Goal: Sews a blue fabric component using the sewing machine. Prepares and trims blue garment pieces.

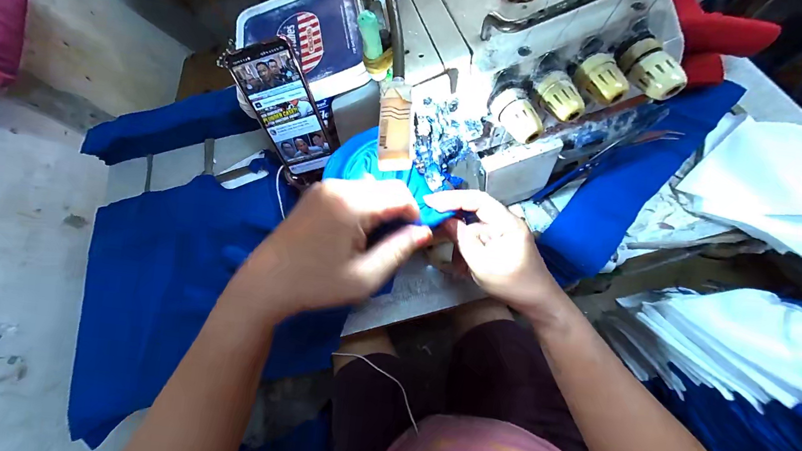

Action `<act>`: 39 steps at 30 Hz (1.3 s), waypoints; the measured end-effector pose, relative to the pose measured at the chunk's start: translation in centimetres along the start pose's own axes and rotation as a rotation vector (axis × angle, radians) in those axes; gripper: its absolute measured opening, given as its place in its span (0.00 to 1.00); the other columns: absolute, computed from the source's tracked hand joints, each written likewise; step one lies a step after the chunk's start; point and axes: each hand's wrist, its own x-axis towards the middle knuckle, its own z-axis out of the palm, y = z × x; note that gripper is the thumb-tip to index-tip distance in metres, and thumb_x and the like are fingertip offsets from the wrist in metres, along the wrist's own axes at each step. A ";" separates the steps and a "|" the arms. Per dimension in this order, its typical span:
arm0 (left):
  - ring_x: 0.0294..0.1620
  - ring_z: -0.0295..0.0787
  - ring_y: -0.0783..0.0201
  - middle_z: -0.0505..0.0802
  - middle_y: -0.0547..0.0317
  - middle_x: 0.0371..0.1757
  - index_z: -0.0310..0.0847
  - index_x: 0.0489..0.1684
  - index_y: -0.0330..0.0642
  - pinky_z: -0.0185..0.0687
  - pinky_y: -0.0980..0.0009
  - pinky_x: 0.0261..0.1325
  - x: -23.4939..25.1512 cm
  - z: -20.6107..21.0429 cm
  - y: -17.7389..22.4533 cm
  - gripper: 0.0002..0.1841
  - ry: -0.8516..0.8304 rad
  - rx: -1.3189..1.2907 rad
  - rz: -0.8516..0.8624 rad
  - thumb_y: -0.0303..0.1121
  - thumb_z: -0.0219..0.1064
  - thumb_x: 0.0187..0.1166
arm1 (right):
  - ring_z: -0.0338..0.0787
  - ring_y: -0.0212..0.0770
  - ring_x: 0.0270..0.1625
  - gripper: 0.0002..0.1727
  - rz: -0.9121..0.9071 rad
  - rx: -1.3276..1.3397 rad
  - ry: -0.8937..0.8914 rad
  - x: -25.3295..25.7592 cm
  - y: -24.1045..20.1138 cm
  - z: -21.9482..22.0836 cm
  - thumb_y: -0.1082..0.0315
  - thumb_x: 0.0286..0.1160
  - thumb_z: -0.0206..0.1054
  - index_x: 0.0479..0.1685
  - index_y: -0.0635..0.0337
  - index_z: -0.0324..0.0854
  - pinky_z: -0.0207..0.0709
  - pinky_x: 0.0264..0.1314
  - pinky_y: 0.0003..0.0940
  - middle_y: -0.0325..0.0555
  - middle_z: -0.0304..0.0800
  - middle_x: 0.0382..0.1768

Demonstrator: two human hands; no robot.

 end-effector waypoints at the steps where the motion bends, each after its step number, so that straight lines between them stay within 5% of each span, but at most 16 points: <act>1: 0.29 0.82 0.75 0.87 0.66 0.27 0.89 0.32 0.43 0.77 0.77 0.34 -0.3 0.7 0.8 0.12 -0.011 0.034 0.062 0.37 0.62 0.81 | 0.87 0.18 0.39 0.14 -0.079 -0.049 -0.012 -0.4 -0.1 -0.2 0.78 0.78 0.62 0.60 0.65 0.85 0.84 0.41 0.14 0.42 0.90 0.58; 5: 0.33 0.84 0.59 0.86 0.59 0.28 0.89 0.34 0.44 0.76 0.63 0.35 -1.3 3.1 0.1 0.16 -0.011 0.274 0.143 0.47 0.68 0.77 | 0.89 0.20 0.41 0.07 -0.272 -0.096 0.042 -2.2 0.3 0.1 0.76 0.80 0.65 0.45 0.69 0.89 0.85 0.46 0.15 0.44 0.93 0.46; 8: 0.58 0.89 0.41 0.93 0.43 0.53 0.87 0.31 0.38 0.81 0.46 0.51 -1.3 3.6 -0.5 0.06 -0.050 0.365 0.106 0.30 0.71 0.63 | 0.88 0.19 0.38 0.08 -0.288 -0.132 0.059 -2.8 0.5 0.3 0.75 0.81 0.64 0.46 0.70 0.89 0.83 0.44 0.13 0.47 0.93 0.45; 10: 0.59 0.91 0.42 0.94 0.42 0.53 0.86 0.31 0.37 0.84 0.47 0.53 -1.4 4.0 -0.3 0.04 -0.033 0.357 0.084 0.23 0.67 0.63 | 0.88 0.20 0.39 0.08 -0.297 -0.158 0.053 -3.0 0.3 0.3 0.75 0.82 0.64 0.46 0.70 0.88 0.82 0.45 0.12 0.48 0.93 0.45; 13: 0.58 0.92 0.44 0.94 0.43 0.54 0.90 0.52 0.38 0.83 0.50 0.51 -1.7 4.4 -0.1 0.15 0.001 0.400 0.067 0.22 0.63 0.71 | 0.90 0.23 0.42 0.07 -0.314 -0.194 0.079 -2.9 0.6 0.6 0.76 0.80 0.64 0.44 0.69 0.88 0.84 0.48 0.15 0.49 0.93 0.45; 16: 0.62 0.90 0.42 0.92 0.40 0.61 0.89 0.62 0.38 0.82 0.48 0.56 -1.8 4.6 -0.5 0.19 -0.011 0.410 0.048 0.22 0.60 0.75 | 0.90 0.23 0.42 0.07 -0.294 -0.233 0.086 -2.6 0.6 0.6 0.77 0.79 0.65 0.45 0.70 0.88 0.84 0.47 0.15 0.49 0.93 0.47; 19: 0.66 0.87 0.39 0.90 0.39 0.67 0.87 0.67 0.39 0.79 0.44 0.58 -1.6 4.5 -1.1 0.21 -0.038 0.409 0.005 0.23 0.59 0.78 | 0.89 0.23 0.46 0.08 -0.271 -0.266 0.100 -1.6 0.8 0.5 0.78 0.79 0.65 0.47 0.71 0.89 0.82 0.50 0.13 0.50 0.93 0.50; 22: 0.70 0.84 0.38 0.87 0.40 0.73 0.84 0.71 0.40 0.77 0.42 0.59 -1.2 4.4 -2.0 0.22 -0.037 0.409 -0.067 0.24 0.56 0.80 | 0.92 0.35 0.60 0.09 -0.320 -0.305 0.111 -0.5 1.1 0.8 0.79 0.77 0.66 0.47 0.74 0.90 0.81 0.67 0.23 0.57 0.94 0.52; 26: 0.77 0.78 0.38 0.83 0.42 0.77 0.79 0.78 0.42 0.73 0.40 0.68 -1.2 4.9 -3.2 0.26 0.016 0.436 -0.184 0.26 0.54 0.79 | 0.91 0.32 0.58 0.08 -0.323 -0.294 0.145 -1.8 0.8 1.5 0.77 0.76 0.67 0.45 0.73 0.89 0.82 0.63 0.20 0.57 0.92 0.54; 30: 0.73 0.77 0.33 0.83 0.35 0.72 0.82 0.73 0.39 0.76 0.41 0.68 -2.7 5.8 -1.7 0.23 0.107 0.412 -0.299 0.25 0.58 0.78 | 0.88 0.23 0.40 0.07 -0.261 -0.184 0.230 -3.5 1.4 1.8 0.76 0.77 0.67 0.44 0.72 0.87 0.84 0.44 0.15 0.50 0.91 0.46; 32: 0.65 0.81 0.32 0.85 0.31 0.65 0.85 0.69 0.37 0.80 0.44 0.60 -4.1 6.9 0.2 0.21 0.183 0.431 -0.314 0.24 0.60 0.77 | 0.86 0.19 0.34 0.07 -0.163 -0.136 0.235 -4.0 1.4 1.8 0.76 0.78 0.65 0.43 0.71 0.86 0.83 0.39 0.14 0.43 0.90 0.39; 36: 0.52 0.89 0.43 0.90 0.37 0.50 0.87 0.66 0.36 0.85 0.55 0.50 -6.1 8.6 3.2 0.20 0.201 0.374 -0.298 0.37 0.59 0.85 | 0.91 0.21 0.36 0.06 0.095 0.003 0.200 -3.7 0.5 2.2 0.76 0.79 0.63 0.45 0.67 0.83 0.87 0.42 0.17 0.38 0.94 0.37; 39: 0.50 0.90 0.49 0.92 0.46 0.46 0.94 0.50 0.41 0.84 0.55 0.48 -5.8 7.6 3.0 0.18 0.264 0.325 -0.269 0.41 0.57 0.87 | 0.93 0.24 0.39 0.07 0.184 0.089 0.203 -3.1 -0.1 3.0 0.75 0.77 0.65 0.49 0.62 0.78 0.89 0.46 0.22 0.36 0.93 0.37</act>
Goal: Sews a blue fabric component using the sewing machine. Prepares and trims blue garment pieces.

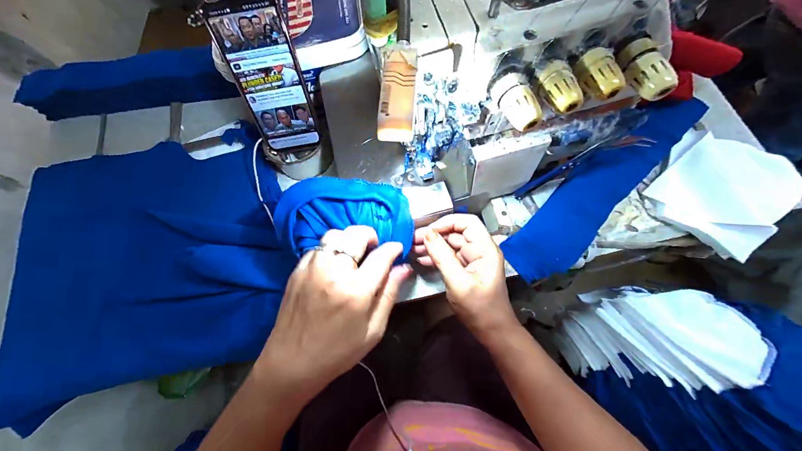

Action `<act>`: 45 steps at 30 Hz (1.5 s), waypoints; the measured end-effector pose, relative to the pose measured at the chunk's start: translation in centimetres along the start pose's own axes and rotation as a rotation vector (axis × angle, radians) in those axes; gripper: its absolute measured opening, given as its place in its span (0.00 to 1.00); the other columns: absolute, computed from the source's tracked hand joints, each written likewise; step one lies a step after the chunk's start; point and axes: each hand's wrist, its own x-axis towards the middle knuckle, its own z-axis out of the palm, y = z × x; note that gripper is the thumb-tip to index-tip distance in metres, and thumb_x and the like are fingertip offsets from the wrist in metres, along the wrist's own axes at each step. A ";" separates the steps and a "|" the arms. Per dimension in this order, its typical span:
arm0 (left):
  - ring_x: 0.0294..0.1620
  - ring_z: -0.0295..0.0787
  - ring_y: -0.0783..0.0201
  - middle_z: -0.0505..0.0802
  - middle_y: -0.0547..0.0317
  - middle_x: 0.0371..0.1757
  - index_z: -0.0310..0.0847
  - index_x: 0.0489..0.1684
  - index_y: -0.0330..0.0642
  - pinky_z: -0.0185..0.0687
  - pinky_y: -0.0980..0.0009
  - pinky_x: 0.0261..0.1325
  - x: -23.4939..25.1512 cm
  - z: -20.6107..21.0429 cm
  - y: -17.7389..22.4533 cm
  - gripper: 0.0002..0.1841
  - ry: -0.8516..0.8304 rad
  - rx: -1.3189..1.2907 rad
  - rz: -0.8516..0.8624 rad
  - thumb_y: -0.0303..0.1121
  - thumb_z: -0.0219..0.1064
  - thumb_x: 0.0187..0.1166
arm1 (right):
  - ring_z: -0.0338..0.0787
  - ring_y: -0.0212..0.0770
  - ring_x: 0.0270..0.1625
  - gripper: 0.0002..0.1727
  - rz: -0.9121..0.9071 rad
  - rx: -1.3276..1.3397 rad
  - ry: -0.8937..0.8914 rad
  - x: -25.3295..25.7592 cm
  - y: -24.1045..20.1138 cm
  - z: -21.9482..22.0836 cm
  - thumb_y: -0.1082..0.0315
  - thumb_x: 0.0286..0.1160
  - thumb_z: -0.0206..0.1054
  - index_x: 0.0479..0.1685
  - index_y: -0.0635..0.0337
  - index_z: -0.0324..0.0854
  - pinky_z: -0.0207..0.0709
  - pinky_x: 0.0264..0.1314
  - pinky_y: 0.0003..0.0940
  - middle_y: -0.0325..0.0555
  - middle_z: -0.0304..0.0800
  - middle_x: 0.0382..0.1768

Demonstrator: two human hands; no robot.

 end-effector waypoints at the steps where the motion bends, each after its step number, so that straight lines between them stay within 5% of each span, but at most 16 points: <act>1: 0.56 0.89 0.46 0.92 0.44 0.50 0.93 0.50 0.40 0.81 0.51 0.53 0.7 -0.2 -0.6 0.16 0.043 0.007 -0.014 0.37 0.58 0.86 | 0.93 0.24 0.39 0.09 0.009 0.009 0.013 0.1 -0.2 0.3 0.75 0.75 0.67 0.50 0.61 0.76 0.89 0.46 0.22 0.34 0.92 0.36; 4: 0.77 0.77 0.40 0.86 0.40 0.72 0.82 0.67 0.34 0.66 0.40 0.76 2.7 -0.6 -3.4 0.20 0.000 0.060 -0.140 0.35 0.57 0.83 | 0.91 0.23 0.34 0.12 -0.018 0.023 0.044 0.4 -0.1 0.8 0.79 0.71 0.71 0.49 0.61 0.75 0.87 0.42 0.21 0.34 0.89 0.33; 6: 0.76 0.78 0.37 0.85 0.36 0.71 0.74 0.76 0.31 0.58 0.34 0.80 3.4 -0.6 -4.6 0.25 -0.104 0.064 -0.219 0.35 0.56 0.83 | 0.92 0.25 0.33 0.10 -0.029 0.022 0.062 0.4 -0.2 0.5 0.81 0.71 0.68 0.46 0.61 0.75 0.90 0.41 0.24 0.35 0.88 0.34; 9: 0.58 0.89 0.40 0.91 0.38 0.55 0.82 0.65 0.31 0.78 0.38 0.61 3.1 -0.4 -4.1 0.20 -0.053 0.011 -0.169 0.30 0.59 0.78 | 0.90 0.24 0.31 0.08 -0.039 -0.012 0.101 0.6 -0.1 -0.7 0.81 0.72 0.65 0.42 0.60 0.75 0.89 0.39 0.23 0.33 0.87 0.32; 13: 0.45 0.93 0.52 0.95 0.48 0.45 0.90 0.52 0.34 0.86 0.55 0.48 2.0 0.1 -1.1 0.14 0.070 -0.035 -0.053 0.28 0.61 0.76 | 0.90 0.20 0.33 0.05 -0.144 -0.120 0.115 0.5 0.0 -1.3 0.76 0.76 0.66 0.46 0.63 0.78 0.88 0.40 0.18 0.33 0.89 0.34; 16: 0.44 0.95 0.55 0.97 0.49 0.47 0.91 0.55 0.37 0.88 0.56 0.47 1.7 0.0 -1.1 0.14 0.108 -0.010 -0.123 0.31 0.62 0.80 | 0.88 0.23 0.39 0.10 -0.311 -0.317 0.280 1.6 0.3 -3.9 0.71 0.81 0.65 0.51 0.70 0.81 0.85 0.44 0.21 0.41 0.89 0.39; 20: 0.45 0.95 0.53 0.97 0.45 0.44 0.94 0.48 0.36 0.87 0.57 0.48 1.7 -0.4 -2.1 0.12 0.173 0.010 -0.174 0.29 0.64 0.78 | 0.88 0.24 0.48 0.14 -0.091 -0.116 0.622 3.9 0.0 -8.9 0.67 0.88 0.58 0.64 0.63 0.67 0.86 0.53 0.26 0.34 0.79 0.49; 22: 0.43 0.95 0.54 0.96 0.45 0.39 0.95 0.43 0.36 0.85 0.60 0.47 2.0 -0.1 -1.9 0.12 0.227 0.013 -0.149 0.28 0.64 0.74 | 0.85 0.27 0.55 0.18 -0.058 -0.172 0.691 4.5 0.2 -10.0 0.66 0.87 0.60 0.67 0.66 0.66 0.82 0.59 0.27 0.41 0.78 0.54; 27: 0.52 0.92 0.52 0.94 0.38 0.45 0.92 0.41 0.30 0.82 0.68 0.59 2.4 0.7 -1.3 0.10 0.280 -0.067 -0.117 0.22 0.64 0.72 | 0.86 0.38 0.60 0.29 0.081 -0.361 0.571 5.4 0.9 -8.6 0.62 0.86 0.64 0.75 0.72 0.59 0.80 0.63 0.33 0.60 0.80 0.63; 34: 0.53 0.92 0.59 0.94 0.39 0.42 0.88 0.39 0.27 0.79 0.78 0.63 2.1 1.7 -2.1 0.08 0.330 -0.181 -0.011 0.18 0.62 0.72 | 0.81 0.25 0.41 0.34 0.206 -0.128 0.610 6.6 0.8 -8.1 0.60 0.83 0.67 0.80 0.66 0.53 0.78 0.48 0.25 0.42 0.77 0.49; 39: 0.54 0.92 0.62 0.94 0.41 0.41 0.90 0.38 0.28 0.77 0.80 0.64 1.9 1.9 -2.5 0.08 0.338 -0.218 0.027 0.18 0.64 0.72 | 0.79 0.26 0.22 0.11 0.357 0.117 0.528 4.0 -2.4 -7.5 0.67 0.91 0.56 0.64 0.60 0.67 0.81 0.29 0.21 0.34 0.75 0.30; 42: 0.54 0.91 0.65 0.94 0.42 0.41 0.90 0.38 0.28 0.76 0.82 0.65 1.9 2.1 -2.7 0.07 0.355 -0.240 0.027 0.19 0.65 0.72 | 0.77 0.25 0.25 0.19 0.193 -0.171 0.264 1.0 -2.0 -6.8 0.72 0.87 0.55 0.72 0.69 0.65 0.75 0.31 0.21 0.38 0.78 0.32; 44: 0.55 0.91 0.66 0.94 0.43 0.41 0.90 0.38 0.28 0.76 0.82 0.66 2.0 2.2 -2.8 0.07 0.359 -0.269 0.030 0.19 0.65 0.71 | 0.82 0.32 0.31 0.24 -0.079 -0.556 0.088 0.0 -1.6 -6.1 0.64 0.83 0.62 0.73 0.69 0.77 0.79 0.37 0.31 0.45 0.86 0.35; 45: 0.56 0.90 0.67 0.94 0.44 0.42 0.90 0.38 0.28 0.76 0.82 0.66 2.0 2.2 -2.8 0.07 0.355 -0.275 0.034 0.19 0.65 0.72 | 0.84 0.39 0.28 0.24 -0.225 -0.724 0.055 0.0 -1.7 -5.5 0.60 0.80 0.64 0.70 0.65 0.84 0.79 0.31 0.38 0.47 0.89 0.33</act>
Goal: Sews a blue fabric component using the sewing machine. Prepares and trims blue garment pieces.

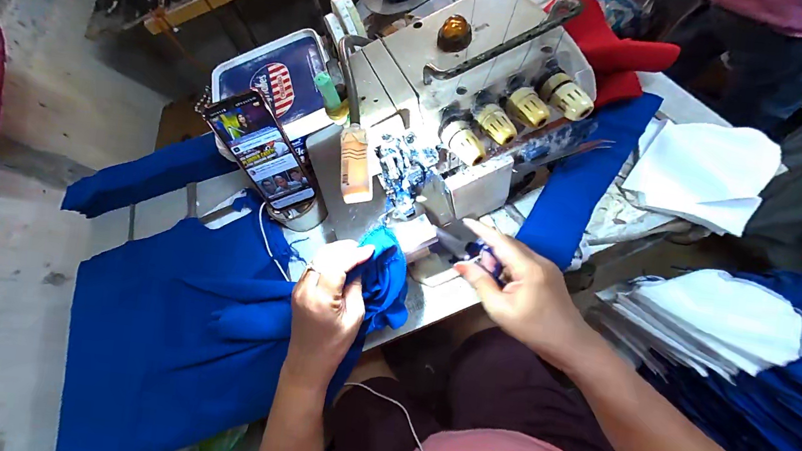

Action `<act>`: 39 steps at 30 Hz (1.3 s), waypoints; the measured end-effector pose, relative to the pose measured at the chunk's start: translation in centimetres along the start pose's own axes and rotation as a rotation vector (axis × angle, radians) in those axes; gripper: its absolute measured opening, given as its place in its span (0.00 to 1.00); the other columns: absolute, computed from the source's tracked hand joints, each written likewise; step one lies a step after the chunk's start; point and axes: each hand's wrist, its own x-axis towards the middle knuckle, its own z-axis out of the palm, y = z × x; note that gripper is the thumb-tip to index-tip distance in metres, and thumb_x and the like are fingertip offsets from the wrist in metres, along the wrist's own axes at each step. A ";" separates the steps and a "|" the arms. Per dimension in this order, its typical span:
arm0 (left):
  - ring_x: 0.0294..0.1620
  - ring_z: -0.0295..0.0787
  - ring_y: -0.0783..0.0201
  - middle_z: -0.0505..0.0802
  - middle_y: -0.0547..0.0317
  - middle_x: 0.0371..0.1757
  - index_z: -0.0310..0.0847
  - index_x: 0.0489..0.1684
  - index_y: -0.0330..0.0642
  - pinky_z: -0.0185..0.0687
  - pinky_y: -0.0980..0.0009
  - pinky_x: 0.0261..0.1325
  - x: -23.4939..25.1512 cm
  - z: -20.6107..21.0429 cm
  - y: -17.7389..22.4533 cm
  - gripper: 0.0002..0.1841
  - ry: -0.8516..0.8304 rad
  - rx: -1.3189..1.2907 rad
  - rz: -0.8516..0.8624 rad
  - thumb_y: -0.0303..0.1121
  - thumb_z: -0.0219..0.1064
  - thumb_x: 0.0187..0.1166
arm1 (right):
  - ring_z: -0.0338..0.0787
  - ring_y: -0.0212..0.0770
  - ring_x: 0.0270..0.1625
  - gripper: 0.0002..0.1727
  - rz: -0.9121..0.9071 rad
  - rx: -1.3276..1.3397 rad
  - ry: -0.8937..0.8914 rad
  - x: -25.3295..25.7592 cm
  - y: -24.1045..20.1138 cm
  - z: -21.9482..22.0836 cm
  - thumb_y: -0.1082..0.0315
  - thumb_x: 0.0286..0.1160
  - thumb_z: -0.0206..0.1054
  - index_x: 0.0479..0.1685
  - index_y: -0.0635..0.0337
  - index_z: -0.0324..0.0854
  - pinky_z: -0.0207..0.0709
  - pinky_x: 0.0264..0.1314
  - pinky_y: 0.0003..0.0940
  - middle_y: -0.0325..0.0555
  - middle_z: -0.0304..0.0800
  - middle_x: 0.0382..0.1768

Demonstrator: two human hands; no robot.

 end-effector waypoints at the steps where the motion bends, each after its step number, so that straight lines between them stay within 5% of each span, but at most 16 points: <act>1: 0.56 0.90 0.68 0.94 0.44 0.42 0.90 0.39 0.28 0.76 0.82 0.67 0.0 0.0 0.0 0.07 -0.004 -0.005 0.003 0.19 0.65 0.72 | 0.84 0.43 0.23 0.23 -0.143 -0.146 0.016 0.4 -0.4 0.3 0.58 0.79 0.64 0.67 0.61 0.88 0.76 0.23 0.39 0.48 0.87 0.29; 6: 0.55 0.90 0.68 0.94 0.45 0.42 0.90 0.38 0.28 0.76 0.82 0.66 0.3 -0.2 0.0 0.07 -0.020 -0.011 0.011 0.20 0.65 0.73 | 0.78 0.46 0.17 0.21 -0.424 -0.435 -0.062 3.4 -2.2 1.0 0.66 0.81 0.62 0.69 0.58 0.88 0.66 0.16 0.36 0.48 0.80 0.24; 10: 0.54 0.90 0.69 0.94 0.45 0.41 0.90 0.38 0.28 0.77 0.82 0.65 0.3 -0.2 0.0 0.07 -0.017 -0.026 0.009 0.20 0.65 0.73 | 0.81 0.47 0.17 0.19 -0.477 -0.395 -0.086 4.3 -2.5 1.8 0.70 0.77 0.63 0.65 0.58 0.90 0.68 0.16 0.38 0.51 0.86 0.28; 14: 0.54 0.89 0.76 0.94 0.48 0.44 0.89 0.40 0.26 0.76 0.85 0.65 0.7 -0.7 0.3 0.07 -0.036 -0.081 -0.085 0.20 0.66 0.71 | 0.84 0.40 0.23 0.20 -0.212 -0.051 -0.006 3.7 -2.1 1.4 0.61 0.79 0.65 0.64 0.62 0.88 0.75 0.22 0.36 0.46 0.88 0.31; 17: 0.51 0.88 0.82 0.95 0.51 0.44 0.88 0.43 0.25 0.79 0.87 0.61 1.0 -0.7 0.7 0.08 -0.048 -0.181 -0.174 0.20 0.68 0.71 | 0.79 0.23 0.35 0.31 -0.113 0.358 0.110 1.7 -2.5 2.7 0.50 0.67 0.78 0.59 0.67 0.79 0.74 0.38 0.18 0.42 0.86 0.39; 21: 0.47 0.88 0.83 0.94 0.59 0.43 0.90 0.43 0.29 0.83 0.86 0.55 1.5 -0.7 0.9 0.09 -0.093 -0.266 -0.212 0.21 0.69 0.68 | 0.88 0.33 0.38 0.13 -0.187 0.321 0.204 0.5 -3.1 6.3 0.65 0.67 0.74 0.42 0.67 0.89 0.82 0.38 0.24 0.51 0.89 0.39; 24: 0.52 0.91 0.79 0.95 0.63 0.49 0.89 0.45 0.34 0.86 0.80 0.58 1.9 -1.8 0.6 0.08 -0.176 -0.417 -0.326 0.20 0.68 0.71 | 0.84 0.26 0.36 0.08 -0.077 0.440 0.086 1.1 -3.4 5.7 0.73 0.71 0.67 0.39 0.69 0.89 0.78 0.41 0.18 0.45 0.88 0.35; 27: 0.48 0.91 0.76 0.95 0.68 0.46 0.88 0.43 0.44 0.88 0.75 0.55 2.2 -2.8 0.6 0.12 -0.253 -0.758 -0.613 0.17 0.62 0.76 | 0.69 0.13 0.19 0.10 0.284 0.857 -0.194 1.9 -4.1 3.1 0.74 0.80 0.61 0.29 0.54 0.82 0.64 0.24 0.10 0.23 0.76 0.18; 30: 0.41 0.91 0.76 0.94 0.67 0.40 0.88 0.43 0.45 0.89 0.76 0.49 2.4 -2.4 0.8 0.15 -0.239 -0.943 -0.707 0.16 0.57 0.77 | 0.66 0.15 0.13 0.16 0.442 1.077 -0.343 2.2 -4.2 2.1 0.75 0.83 0.56 0.25 0.50 0.80 0.60 0.17 0.11 0.24 0.74 0.13; 39: 0.34 0.90 0.77 0.93 0.67 0.35 0.85 0.46 0.46 0.88 0.79 0.41 2.0 -1.5 1.2 0.14 -0.193 -1.013 -0.733 0.17 0.56 0.80 | 0.69 0.17 0.14 0.18 0.523 1.234 -0.363 1.6 -4.1 2.0 0.76 0.82 0.50 0.25 0.52 0.79 0.64 0.18 0.11 0.29 0.77 0.16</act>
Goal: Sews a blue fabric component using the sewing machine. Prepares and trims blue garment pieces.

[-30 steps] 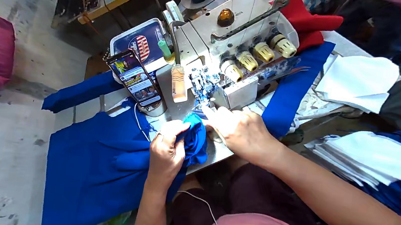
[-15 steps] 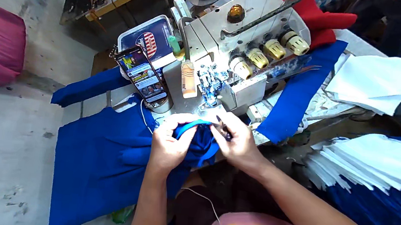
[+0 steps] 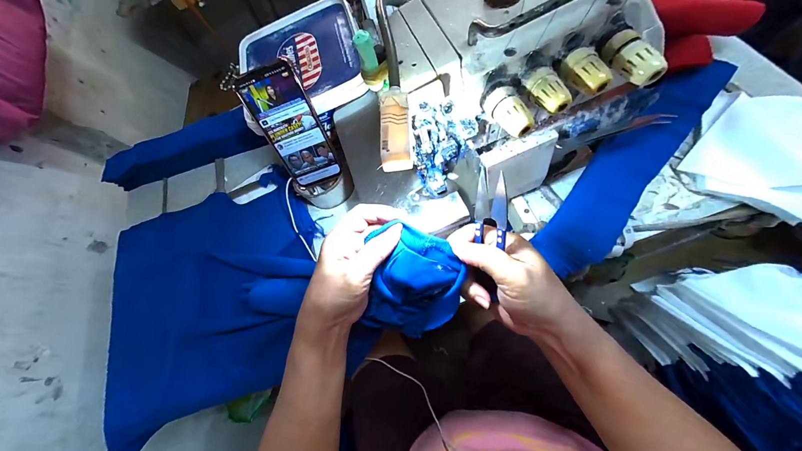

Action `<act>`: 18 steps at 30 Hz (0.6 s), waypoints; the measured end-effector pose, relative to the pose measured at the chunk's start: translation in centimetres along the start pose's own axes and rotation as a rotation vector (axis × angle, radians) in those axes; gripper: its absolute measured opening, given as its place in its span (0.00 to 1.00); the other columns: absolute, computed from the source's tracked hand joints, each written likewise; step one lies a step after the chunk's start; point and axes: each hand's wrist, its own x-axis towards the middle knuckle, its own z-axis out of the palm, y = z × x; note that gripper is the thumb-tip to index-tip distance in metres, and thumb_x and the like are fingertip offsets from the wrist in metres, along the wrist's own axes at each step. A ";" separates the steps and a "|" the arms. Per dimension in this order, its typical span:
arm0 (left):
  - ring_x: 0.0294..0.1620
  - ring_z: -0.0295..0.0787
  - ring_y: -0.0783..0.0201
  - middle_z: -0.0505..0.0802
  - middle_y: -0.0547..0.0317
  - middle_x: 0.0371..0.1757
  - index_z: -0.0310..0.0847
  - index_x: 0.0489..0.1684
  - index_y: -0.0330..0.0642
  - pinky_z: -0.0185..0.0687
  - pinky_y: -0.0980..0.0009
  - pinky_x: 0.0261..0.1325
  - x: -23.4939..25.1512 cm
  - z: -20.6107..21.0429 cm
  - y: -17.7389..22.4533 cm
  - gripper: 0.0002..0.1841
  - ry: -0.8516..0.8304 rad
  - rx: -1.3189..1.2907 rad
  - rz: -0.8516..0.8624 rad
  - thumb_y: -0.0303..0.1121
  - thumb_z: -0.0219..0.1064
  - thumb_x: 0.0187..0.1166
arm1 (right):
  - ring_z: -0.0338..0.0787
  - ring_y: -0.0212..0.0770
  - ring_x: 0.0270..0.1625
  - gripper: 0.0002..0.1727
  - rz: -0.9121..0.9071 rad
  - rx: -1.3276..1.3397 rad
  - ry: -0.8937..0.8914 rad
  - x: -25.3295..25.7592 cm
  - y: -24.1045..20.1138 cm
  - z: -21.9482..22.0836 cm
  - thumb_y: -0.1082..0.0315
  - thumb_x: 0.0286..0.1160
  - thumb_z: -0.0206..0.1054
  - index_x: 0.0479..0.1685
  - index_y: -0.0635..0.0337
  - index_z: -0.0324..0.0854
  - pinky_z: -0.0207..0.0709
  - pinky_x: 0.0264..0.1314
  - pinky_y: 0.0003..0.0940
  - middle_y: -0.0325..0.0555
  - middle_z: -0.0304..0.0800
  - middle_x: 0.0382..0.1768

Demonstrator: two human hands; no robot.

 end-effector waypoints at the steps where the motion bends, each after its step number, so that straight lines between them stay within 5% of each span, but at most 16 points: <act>1: 0.34 0.90 0.78 0.93 0.67 0.35 0.85 0.47 0.46 0.88 0.79 0.41 0.0 0.0 0.0 0.14 0.000 0.003 0.000 0.17 0.56 0.80 | 0.69 0.17 0.14 0.18 0.012 0.025 -0.005 0.0 0.0 0.0 0.76 0.82 0.50 0.25 0.52 0.79 0.64 0.18 0.11 0.29 0.78 0.16; 12: 0.35 0.89 0.78 0.92 0.70 0.37 0.81 0.53 0.43 0.87 0.80 0.40 0.1 0.1 -0.3 0.12 -0.023 0.203 0.095 0.17 0.60 0.80 | 0.69 0.17 0.14 0.19 0.002 0.063 -0.005 -0.2 0.4 -0.5 0.75 0.82 0.49 0.24 0.52 0.82 0.64 0.17 0.11 0.28 0.78 0.15; 18: 0.50 0.89 0.79 0.92 0.70 0.48 0.84 0.48 0.40 0.87 0.78 0.57 0.2 -0.2 -0.4 0.12 -0.144 0.395 0.342 0.15 0.68 0.72 | 0.65 0.15 0.12 0.21 0.174 0.041 -0.093 -0.2 0.0 -0.3 0.69 0.89 0.45 0.26 0.50 0.78 0.60 0.14 0.09 0.25 0.73 0.13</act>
